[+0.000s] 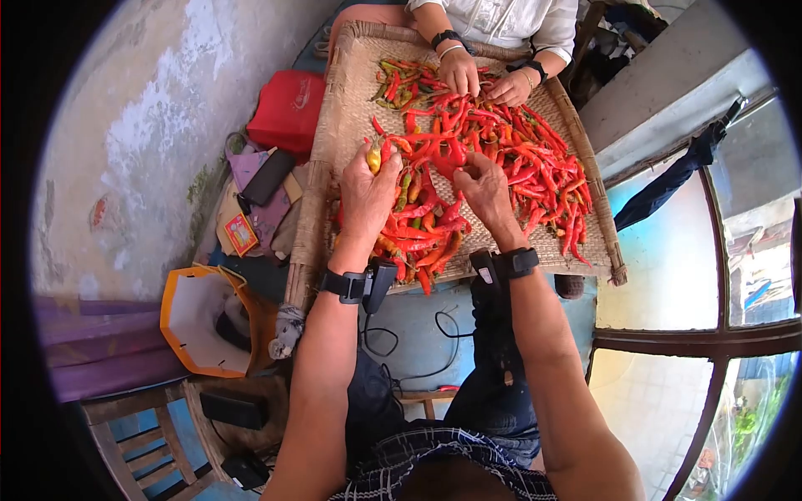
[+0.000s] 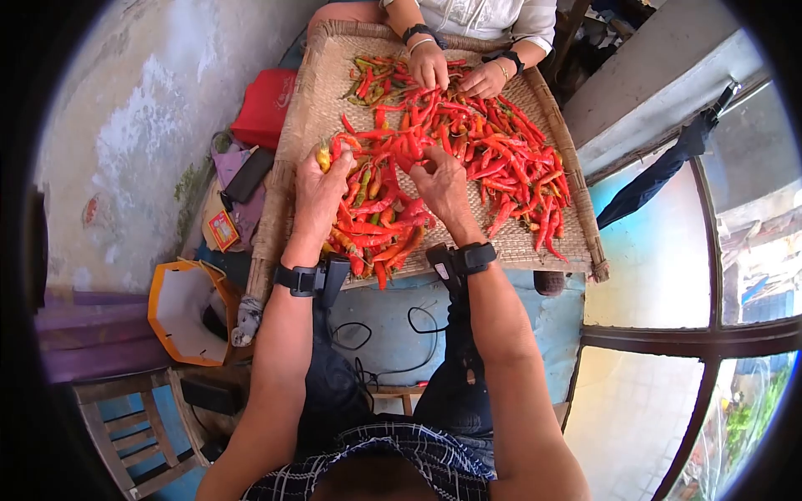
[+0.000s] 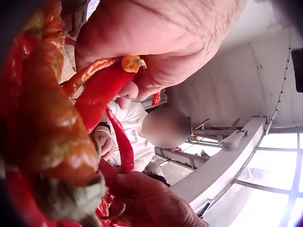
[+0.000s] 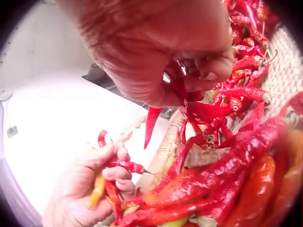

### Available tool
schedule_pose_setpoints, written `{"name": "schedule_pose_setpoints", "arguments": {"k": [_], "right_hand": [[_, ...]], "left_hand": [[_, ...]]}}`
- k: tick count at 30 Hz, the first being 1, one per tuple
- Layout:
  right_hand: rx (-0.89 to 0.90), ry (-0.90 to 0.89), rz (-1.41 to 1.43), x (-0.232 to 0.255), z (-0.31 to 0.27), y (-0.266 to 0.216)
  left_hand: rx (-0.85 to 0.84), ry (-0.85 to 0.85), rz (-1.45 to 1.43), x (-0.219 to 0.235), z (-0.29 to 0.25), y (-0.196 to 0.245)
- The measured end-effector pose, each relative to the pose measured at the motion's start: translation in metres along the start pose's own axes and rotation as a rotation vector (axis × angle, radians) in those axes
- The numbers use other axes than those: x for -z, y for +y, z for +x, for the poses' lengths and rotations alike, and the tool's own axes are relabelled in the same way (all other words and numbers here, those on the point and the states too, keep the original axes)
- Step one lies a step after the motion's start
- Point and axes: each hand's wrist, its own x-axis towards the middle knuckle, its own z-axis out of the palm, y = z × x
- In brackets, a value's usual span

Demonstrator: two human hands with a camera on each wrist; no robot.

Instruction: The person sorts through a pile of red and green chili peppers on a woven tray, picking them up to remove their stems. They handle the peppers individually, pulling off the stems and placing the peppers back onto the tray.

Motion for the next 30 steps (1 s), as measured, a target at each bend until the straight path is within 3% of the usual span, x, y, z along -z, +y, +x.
{"name": "schedule_pose_setpoints", "arguments": {"k": [4, 8, 10, 11, 16, 18, 19, 22, 26, 28, 30], "right_hand": [[-0.038, -0.006, 0.074, 0.012, -0.013, -0.017], [0.059, -0.022, 0.114, 0.005, -0.016, -0.010], [0.184, -0.027, 0.205, -0.006, -0.020, -0.020], [0.194, -0.053, 0.181, -0.007, -0.028, -0.030], [0.264, -0.083, -0.058, -0.021, -0.039, -0.046], [0.447, -0.037, -0.193, -0.024, -0.041, -0.047], [0.446, -0.040, -0.193, -0.025, -0.043, -0.047], [0.184, 0.006, 0.117, -0.033, -0.043, -0.050], [0.168, 0.051, 0.172, -0.030, -0.035, -0.045], [0.194, 0.116, 0.023, -0.025, -0.031, -0.041], [0.199, 0.133, 0.045, -0.022, -0.029, -0.040]], "left_hand": [[0.040, -0.045, 0.042, 0.002, 0.000, -0.001], [-0.040, -0.039, 0.150, -0.002, 0.004, -0.014], [0.019, -0.162, 0.149, -0.003, -0.002, -0.003], [-0.100, -0.169, 0.048, -0.007, -0.005, 0.000], [-0.069, -0.239, 0.182, -0.006, -0.009, 0.017], [-0.001, -0.178, 0.156, -0.006, -0.011, 0.018], [0.001, -0.176, 0.155, -0.007, -0.012, 0.017], [0.058, -0.105, -0.013, -0.008, -0.010, 0.013], [0.211, -0.028, -0.184, -0.003, -0.009, 0.017], [0.280, 0.023, -0.224, 0.003, -0.005, 0.011], [0.192, 0.103, -0.281, -0.003, -0.003, 0.013]]}}
